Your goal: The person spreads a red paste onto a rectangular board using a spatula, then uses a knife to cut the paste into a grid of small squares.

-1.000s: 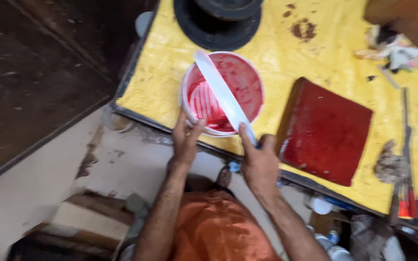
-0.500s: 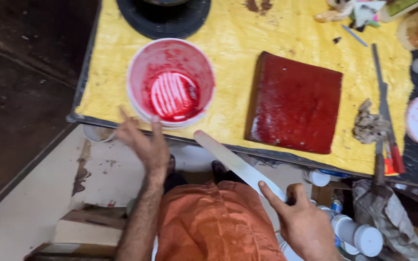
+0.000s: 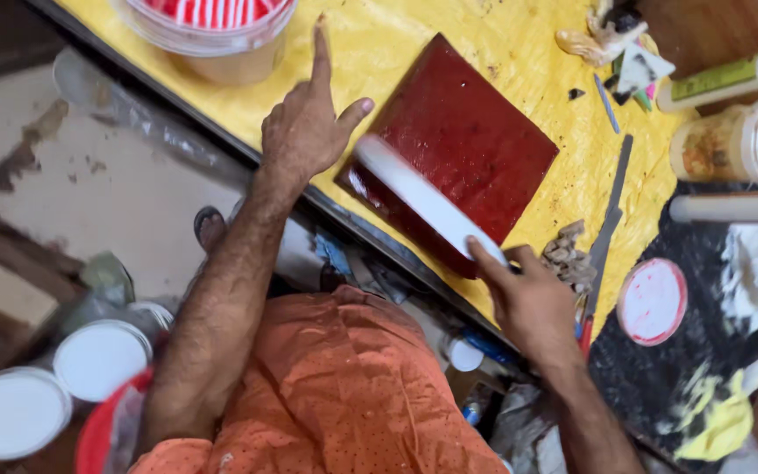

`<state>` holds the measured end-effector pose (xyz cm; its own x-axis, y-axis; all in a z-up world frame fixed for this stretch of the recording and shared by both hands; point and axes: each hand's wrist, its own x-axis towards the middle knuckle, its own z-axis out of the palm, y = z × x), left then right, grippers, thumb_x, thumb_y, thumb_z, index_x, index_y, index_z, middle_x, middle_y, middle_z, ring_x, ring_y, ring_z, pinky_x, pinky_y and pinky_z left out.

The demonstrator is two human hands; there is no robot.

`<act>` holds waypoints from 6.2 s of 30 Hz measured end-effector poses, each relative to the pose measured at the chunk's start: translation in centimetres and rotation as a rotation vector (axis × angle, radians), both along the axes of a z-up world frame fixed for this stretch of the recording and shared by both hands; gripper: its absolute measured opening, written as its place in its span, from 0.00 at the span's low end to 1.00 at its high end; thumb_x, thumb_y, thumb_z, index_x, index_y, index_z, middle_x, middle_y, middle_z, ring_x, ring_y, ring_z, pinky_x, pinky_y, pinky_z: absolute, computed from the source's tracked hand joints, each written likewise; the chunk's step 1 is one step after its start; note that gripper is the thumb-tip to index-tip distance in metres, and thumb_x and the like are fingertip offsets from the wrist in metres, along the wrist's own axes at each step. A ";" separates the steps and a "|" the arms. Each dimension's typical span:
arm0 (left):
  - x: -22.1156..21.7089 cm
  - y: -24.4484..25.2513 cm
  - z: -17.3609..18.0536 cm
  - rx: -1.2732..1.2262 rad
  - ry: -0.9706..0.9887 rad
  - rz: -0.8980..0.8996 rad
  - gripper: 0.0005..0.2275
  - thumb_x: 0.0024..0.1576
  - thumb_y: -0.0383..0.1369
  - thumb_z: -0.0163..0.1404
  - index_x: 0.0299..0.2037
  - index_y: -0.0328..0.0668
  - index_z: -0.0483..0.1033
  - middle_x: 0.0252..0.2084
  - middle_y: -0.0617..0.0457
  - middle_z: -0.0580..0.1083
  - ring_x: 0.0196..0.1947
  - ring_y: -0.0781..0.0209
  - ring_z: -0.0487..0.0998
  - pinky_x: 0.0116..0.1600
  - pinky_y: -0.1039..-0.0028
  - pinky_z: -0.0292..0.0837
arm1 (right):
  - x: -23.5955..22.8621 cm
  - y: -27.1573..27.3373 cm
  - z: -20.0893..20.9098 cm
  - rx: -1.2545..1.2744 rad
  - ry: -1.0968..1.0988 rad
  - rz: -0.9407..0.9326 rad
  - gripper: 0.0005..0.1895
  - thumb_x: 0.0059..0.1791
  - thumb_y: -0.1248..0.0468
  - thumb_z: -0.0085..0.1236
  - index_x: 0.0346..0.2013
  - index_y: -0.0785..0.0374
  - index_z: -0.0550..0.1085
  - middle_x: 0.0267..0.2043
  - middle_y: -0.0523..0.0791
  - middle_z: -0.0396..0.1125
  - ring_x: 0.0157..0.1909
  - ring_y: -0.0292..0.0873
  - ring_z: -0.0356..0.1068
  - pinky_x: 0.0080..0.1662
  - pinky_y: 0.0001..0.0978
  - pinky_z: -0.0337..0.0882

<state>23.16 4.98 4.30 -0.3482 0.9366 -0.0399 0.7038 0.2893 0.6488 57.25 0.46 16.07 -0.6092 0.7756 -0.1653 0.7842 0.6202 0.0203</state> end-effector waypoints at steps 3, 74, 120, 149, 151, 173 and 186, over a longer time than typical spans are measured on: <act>1.8 -5.4 -0.6 0.099 -0.034 0.149 0.40 0.65 0.46 0.55 0.79 0.46 0.39 0.42 0.46 0.77 0.38 0.52 0.80 0.43 0.58 0.77 | -0.3 2.0 -1.0 0.108 -0.212 0.287 0.33 0.45 0.67 0.55 0.63 0.34 0.71 0.39 0.44 0.69 0.38 0.45 0.72 0.28 0.39 0.74; -15.2 -16.5 -4.7 0.115 -0.457 -0.189 0.36 0.65 0.23 0.53 0.80 0.33 0.44 0.43 0.48 0.74 0.43 0.63 0.77 0.57 0.71 0.76 | -15.2 -13.6 -18.4 0.036 0.595 -0.823 0.35 0.50 0.66 0.53 0.71 0.39 0.63 0.45 0.49 0.67 0.39 0.51 0.73 0.36 0.44 0.75; -16.6 -6.3 -0.5 0.056 -0.557 -0.224 0.47 0.66 0.21 0.54 0.81 0.49 0.22 0.28 0.52 0.73 0.25 0.66 0.75 0.33 0.75 0.73 | -15.2 -15.8 -13.9 -0.159 0.469 -0.935 0.25 0.52 0.61 0.57 0.64 0.42 0.71 0.41 0.50 0.59 0.32 0.50 0.66 0.34 0.45 0.74; -16.2 -6.3 -1.0 0.038 -0.538 -0.202 0.50 0.64 0.22 0.56 0.80 0.49 0.19 0.24 0.55 0.69 0.22 0.68 0.69 0.29 0.77 0.67 | -2.3 -8.8 -13.2 0.207 0.494 -1.032 0.21 0.57 0.60 0.56 0.66 0.47 0.74 0.39 0.51 0.57 0.40 0.50 0.62 0.42 0.44 0.71; -16.1 -6.2 -1.1 0.039 -0.546 -0.194 0.50 0.63 0.22 0.55 0.80 0.49 0.19 0.25 0.55 0.69 0.22 0.68 0.69 0.29 0.77 0.66 | -1.3 -4.0 -13.6 0.270 0.476 -1.101 0.21 0.58 0.58 0.55 0.66 0.46 0.73 0.41 0.55 0.57 0.40 0.56 0.64 0.45 0.49 0.72; -16.2 -5.9 -0.2 -0.066 -0.484 -0.175 0.51 0.60 0.25 0.56 0.79 0.51 0.18 0.21 0.54 0.70 0.19 0.66 0.69 0.27 0.74 0.66 | -8.4 -3.1 -13.7 0.164 0.606 -1.186 0.20 0.55 0.53 0.54 0.63 0.46 0.75 0.43 0.51 0.57 0.41 0.47 0.64 0.45 0.41 0.73; -16.5 -5.9 0.3 -0.094 -0.461 -0.187 0.51 0.60 0.26 0.56 0.78 0.49 0.17 0.20 0.55 0.69 0.18 0.66 0.68 0.28 0.75 0.66 | -18.3 -0.2 -13.9 -0.171 0.471 -0.989 0.20 0.56 0.57 0.48 0.64 0.45 0.70 0.47 0.58 0.55 0.33 0.59 0.72 0.38 0.53 0.77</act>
<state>6.65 -0.94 4.56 -0.1015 0.9662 -0.2372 0.3954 0.2579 0.8816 38.91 0.24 2.21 0.2365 0.9436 -0.2315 0.8420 -0.3180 -0.4359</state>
